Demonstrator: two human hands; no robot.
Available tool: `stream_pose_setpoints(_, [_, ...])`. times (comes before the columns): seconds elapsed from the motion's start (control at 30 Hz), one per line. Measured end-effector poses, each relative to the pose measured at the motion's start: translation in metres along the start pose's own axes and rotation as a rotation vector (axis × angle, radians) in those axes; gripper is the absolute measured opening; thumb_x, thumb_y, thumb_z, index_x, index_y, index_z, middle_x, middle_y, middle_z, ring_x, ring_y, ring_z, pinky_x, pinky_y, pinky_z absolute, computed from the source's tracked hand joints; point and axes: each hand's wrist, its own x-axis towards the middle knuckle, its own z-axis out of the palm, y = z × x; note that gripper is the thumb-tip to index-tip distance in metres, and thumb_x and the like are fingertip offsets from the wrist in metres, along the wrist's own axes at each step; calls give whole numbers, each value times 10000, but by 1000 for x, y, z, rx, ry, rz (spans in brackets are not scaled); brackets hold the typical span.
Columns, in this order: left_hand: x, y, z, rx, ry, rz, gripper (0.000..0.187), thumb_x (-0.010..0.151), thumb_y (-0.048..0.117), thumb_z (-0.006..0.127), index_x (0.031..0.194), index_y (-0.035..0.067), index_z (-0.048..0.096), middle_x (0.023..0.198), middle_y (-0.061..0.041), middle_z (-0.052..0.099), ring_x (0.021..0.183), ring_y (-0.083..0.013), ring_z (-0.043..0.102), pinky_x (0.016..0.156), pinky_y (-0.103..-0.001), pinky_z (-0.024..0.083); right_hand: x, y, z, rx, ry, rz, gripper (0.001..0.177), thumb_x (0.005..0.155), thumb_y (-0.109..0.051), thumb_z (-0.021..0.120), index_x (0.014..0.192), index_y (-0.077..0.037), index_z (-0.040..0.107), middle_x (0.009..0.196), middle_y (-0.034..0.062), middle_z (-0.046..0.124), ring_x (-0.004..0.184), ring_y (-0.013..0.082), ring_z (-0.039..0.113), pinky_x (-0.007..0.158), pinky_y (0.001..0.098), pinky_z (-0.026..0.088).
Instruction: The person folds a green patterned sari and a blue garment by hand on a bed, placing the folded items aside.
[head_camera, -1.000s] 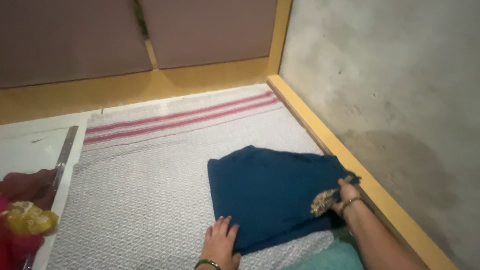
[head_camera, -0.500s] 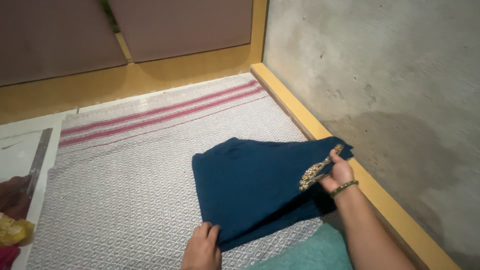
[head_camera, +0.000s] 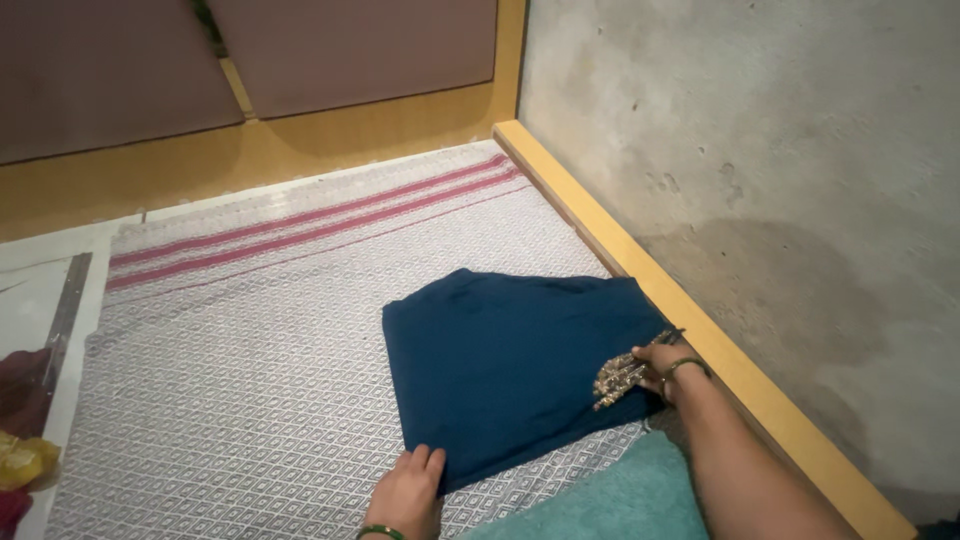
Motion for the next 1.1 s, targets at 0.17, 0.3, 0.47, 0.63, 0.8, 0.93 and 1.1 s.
stream_pose_setpoints(0.17, [-2,7,-24,-22,-31,-52,573,785,103,737,1318,83,527,1123,-84,600,1081,-278,626,903,-396,554,-21,-13,-10,22,141,-218,253,846,83,676,1084,-3,678,985,164,708,830,322,704,635,448,600])
stream_pose_setpoints(0.3, [-1,3,-18,9,-11,-32,523,780,107,745,1266,72,555,1077,-87,618,1040,-284,642,884,-409,555,-17,-7,-19,-18,130,-129,246,903,15,652,1147,-14,671,1003,164,710,851,329,707,641,487,617])
stream_pose_setpoints(0.47, [-3,-3,-3,22,49,-11,476,772,61,718,1230,96,592,1096,-81,618,1039,-273,650,893,-394,562,-11,1,-16,-33,108,42,336,836,10,762,1159,41,673,1033,208,708,873,344,698,661,472,638])
stream_pose_setpoints(0.63, [-2,5,-13,-1,-85,-34,536,749,86,758,1247,75,560,1168,-94,561,1150,-292,583,954,-396,534,-41,-12,-10,-87,226,-22,458,746,73,850,1153,155,656,1039,288,739,818,372,731,605,443,629])
stream_pose_setpoints(0.8, [4,4,-13,39,-127,-57,569,777,91,752,1303,85,535,1210,-108,542,1177,-304,578,958,-400,545,-46,-11,-12,-154,280,21,505,726,93,801,1203,159,651,1033,287,725,760,346,719,542,451,634])
stream_pose_setpoints(0.93, [2,0,-3,-74,25,-241,662,734,126,793,1352,150,556,1376,-168,462,1171,-335,599,996,-439,511,-71,-24,-8,-368,346,14,620,738,-16,842,1274,169,588,1070,312,755,923,388,766,706,509,614])
stream_pose_setpoints(1.1, [23,-29,34,-712,71,-831,804,740,334,870,1361,18,468,1199,-205,725,1098,-297,737,1009,-379,572,-149,-70,31,-1045,446,-489,738,719,-248,891,1349,-36,569,1353,256,571,1294,388,556,1069,463,502])
